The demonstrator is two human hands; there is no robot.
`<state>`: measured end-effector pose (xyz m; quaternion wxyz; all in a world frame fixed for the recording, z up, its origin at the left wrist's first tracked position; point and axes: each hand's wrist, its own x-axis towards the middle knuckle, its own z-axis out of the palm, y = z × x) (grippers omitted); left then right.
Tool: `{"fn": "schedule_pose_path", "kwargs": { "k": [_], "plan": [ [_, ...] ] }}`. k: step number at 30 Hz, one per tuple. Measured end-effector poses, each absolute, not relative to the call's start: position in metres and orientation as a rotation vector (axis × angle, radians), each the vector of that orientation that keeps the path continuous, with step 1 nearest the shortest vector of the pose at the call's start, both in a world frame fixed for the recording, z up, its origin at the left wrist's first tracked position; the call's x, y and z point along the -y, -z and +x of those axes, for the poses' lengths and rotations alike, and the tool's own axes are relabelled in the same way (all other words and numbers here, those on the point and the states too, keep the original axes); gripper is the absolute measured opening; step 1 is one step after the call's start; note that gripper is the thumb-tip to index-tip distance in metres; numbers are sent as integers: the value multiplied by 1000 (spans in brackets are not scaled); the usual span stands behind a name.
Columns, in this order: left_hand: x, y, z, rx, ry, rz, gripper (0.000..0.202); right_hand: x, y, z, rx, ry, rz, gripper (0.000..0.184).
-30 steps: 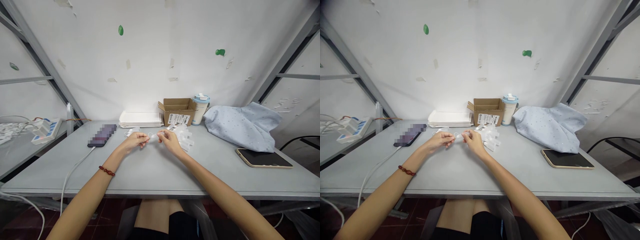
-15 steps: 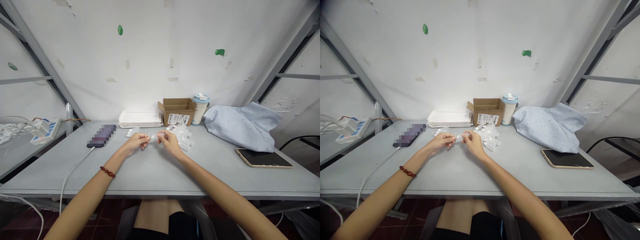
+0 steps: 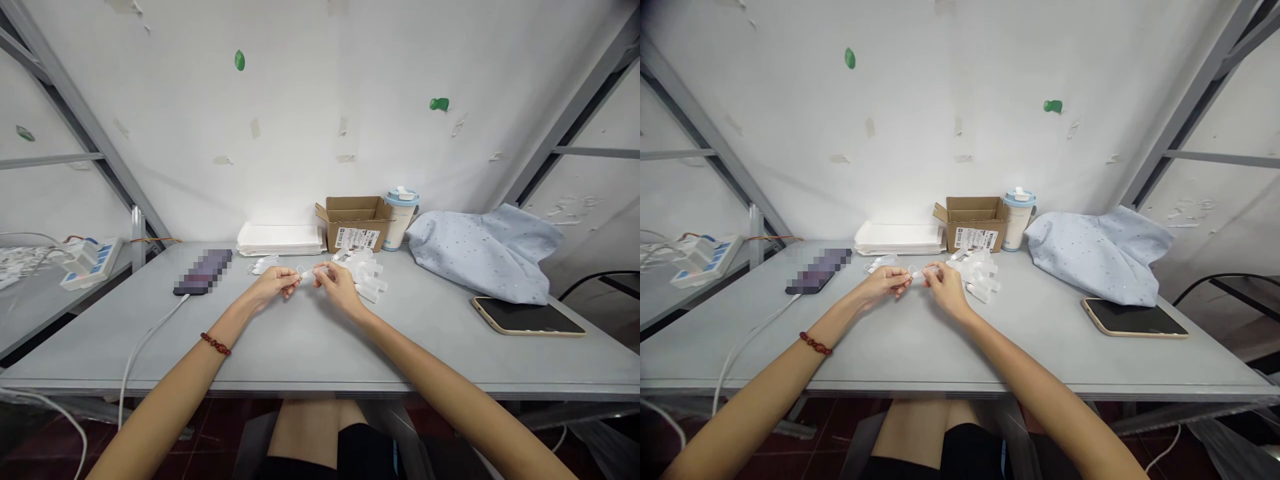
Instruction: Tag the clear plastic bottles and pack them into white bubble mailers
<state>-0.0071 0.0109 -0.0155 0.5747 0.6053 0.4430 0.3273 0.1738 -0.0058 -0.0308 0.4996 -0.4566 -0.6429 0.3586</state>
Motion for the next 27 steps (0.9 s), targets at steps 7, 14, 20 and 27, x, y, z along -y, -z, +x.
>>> {"fn": "schedule_pose_path", "kwargs": {
  "k": [7, 14, 20, 27],
  "plan": [
    [-16, 12, -17, -1033, -760, 1391, 30, 1, 31, 172, 1525, -970, -1060, 24],
    [-17, 8, -21, -1067, -780, 1360, 29, -2, 31, 172, 1474, -1001, -1033, 24],
    [-17, 13, -20, -1081, -786, 1391, 29, 2, 35, 172, 1504, -996, -1046, 25],
    [-15, 16, -17, -1105, -786, 1413, 28, 6, 39, 172, 1529, -982, -1080, 24]
  ]
}}
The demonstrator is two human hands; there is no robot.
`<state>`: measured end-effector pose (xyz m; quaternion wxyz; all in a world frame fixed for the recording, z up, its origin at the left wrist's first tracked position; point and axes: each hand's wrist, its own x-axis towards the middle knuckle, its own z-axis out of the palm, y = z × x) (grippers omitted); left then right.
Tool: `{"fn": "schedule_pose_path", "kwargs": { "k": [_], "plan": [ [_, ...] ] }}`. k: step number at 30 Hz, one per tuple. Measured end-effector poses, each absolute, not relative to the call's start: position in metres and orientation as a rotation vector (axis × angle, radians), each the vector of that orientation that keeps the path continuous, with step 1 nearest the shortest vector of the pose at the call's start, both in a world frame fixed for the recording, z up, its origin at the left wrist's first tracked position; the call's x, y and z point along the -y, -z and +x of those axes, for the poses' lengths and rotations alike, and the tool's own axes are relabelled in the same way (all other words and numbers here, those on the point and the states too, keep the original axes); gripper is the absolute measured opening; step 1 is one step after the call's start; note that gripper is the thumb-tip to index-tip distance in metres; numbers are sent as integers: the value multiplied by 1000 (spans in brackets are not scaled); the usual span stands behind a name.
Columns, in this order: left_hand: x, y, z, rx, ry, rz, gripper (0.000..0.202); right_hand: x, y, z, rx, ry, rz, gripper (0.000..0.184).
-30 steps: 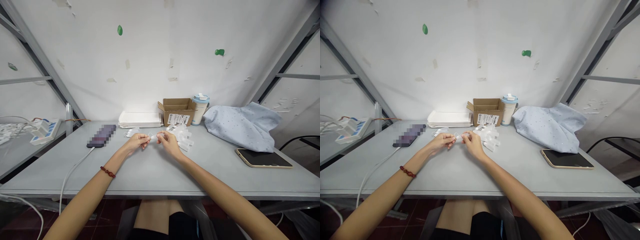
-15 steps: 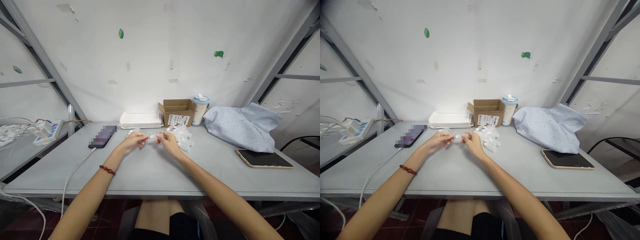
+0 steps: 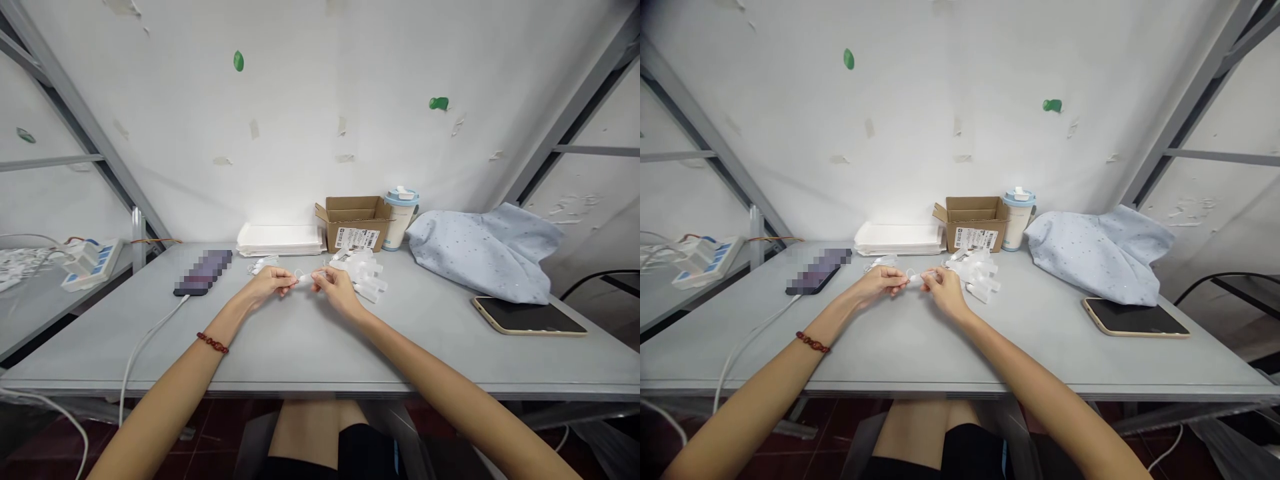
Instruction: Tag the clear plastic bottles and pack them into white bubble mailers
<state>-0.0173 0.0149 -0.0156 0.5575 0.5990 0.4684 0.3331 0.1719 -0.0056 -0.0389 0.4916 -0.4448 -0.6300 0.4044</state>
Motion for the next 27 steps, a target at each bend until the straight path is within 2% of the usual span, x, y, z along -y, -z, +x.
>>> {"fn": "schedule_pose_path", "kwargs": {
  "k": [16, 27],
  "plan": [
    [-13, 13, -17, -1118, -766, 1463, 28, 5, 36, 172, 1521, -1027, -1072, 21],
    [-17, 11, -31, -1116, -563, 1660, 29, 2, 31, 172, 1718, -966, -1109, 22]
  ]
}}
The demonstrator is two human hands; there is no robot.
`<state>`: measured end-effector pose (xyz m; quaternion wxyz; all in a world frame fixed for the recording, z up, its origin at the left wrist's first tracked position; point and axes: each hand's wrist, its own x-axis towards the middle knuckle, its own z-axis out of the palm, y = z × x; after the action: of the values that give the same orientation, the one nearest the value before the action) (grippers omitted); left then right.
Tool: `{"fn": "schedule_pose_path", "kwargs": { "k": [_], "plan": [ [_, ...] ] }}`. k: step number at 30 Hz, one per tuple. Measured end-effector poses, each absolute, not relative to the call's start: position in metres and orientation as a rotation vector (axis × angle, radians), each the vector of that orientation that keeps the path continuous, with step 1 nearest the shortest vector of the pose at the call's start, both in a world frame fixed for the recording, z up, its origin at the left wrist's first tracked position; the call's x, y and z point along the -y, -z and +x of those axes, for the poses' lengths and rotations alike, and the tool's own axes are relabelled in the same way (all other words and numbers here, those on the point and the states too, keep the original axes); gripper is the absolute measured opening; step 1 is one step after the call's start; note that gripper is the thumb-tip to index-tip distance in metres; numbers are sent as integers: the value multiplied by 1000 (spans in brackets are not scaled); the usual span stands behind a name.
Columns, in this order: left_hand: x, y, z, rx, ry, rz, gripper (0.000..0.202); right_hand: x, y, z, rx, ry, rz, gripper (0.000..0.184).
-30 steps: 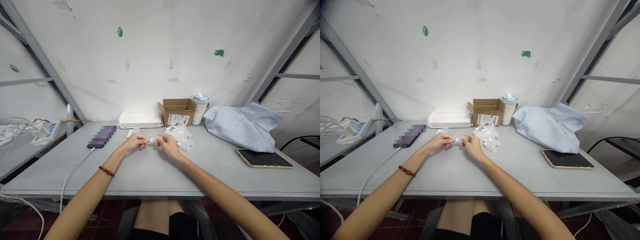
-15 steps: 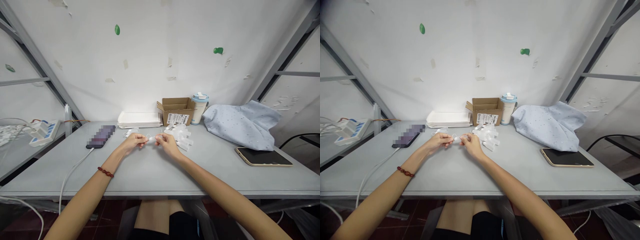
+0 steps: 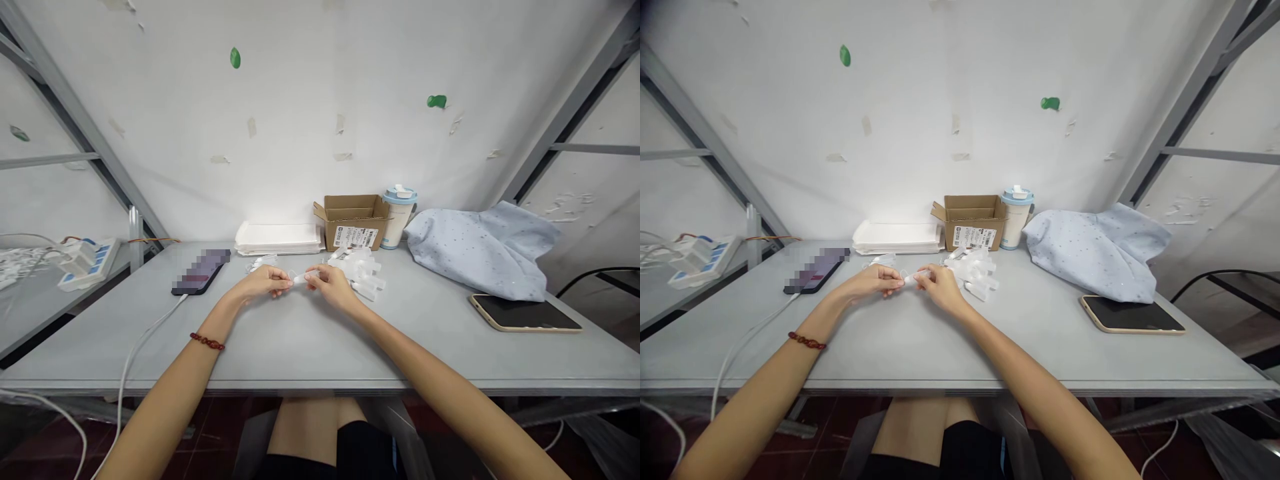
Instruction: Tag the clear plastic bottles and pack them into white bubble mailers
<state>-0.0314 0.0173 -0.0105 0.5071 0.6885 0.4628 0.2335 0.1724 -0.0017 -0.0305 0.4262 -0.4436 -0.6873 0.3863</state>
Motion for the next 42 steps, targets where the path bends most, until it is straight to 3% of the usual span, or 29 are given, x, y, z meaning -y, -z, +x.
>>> {"fn": "schedule_pose_path", "kwargs": {
  "k": [6, 14, 23, 42],
  "plan": [
    [-18, 4, -40, -1131, -496, 1705, 26, 3, 34, 172, 1865, -845, -1110, 19],
    [-24, -1, -65, -1305, -560, 1724, 25, -3, 41, 178, 2117, -304, -1151, 15],
    [-25, -6, -77, -1553, -603, 1607, 23, -13, 39, 188, 2207, 91, -1231, 23],
    [-46, 18, -95, -1972, -710, 1420, 15, -16, 34, 197, 2316, 289, -1640, 39]
  ]
}}
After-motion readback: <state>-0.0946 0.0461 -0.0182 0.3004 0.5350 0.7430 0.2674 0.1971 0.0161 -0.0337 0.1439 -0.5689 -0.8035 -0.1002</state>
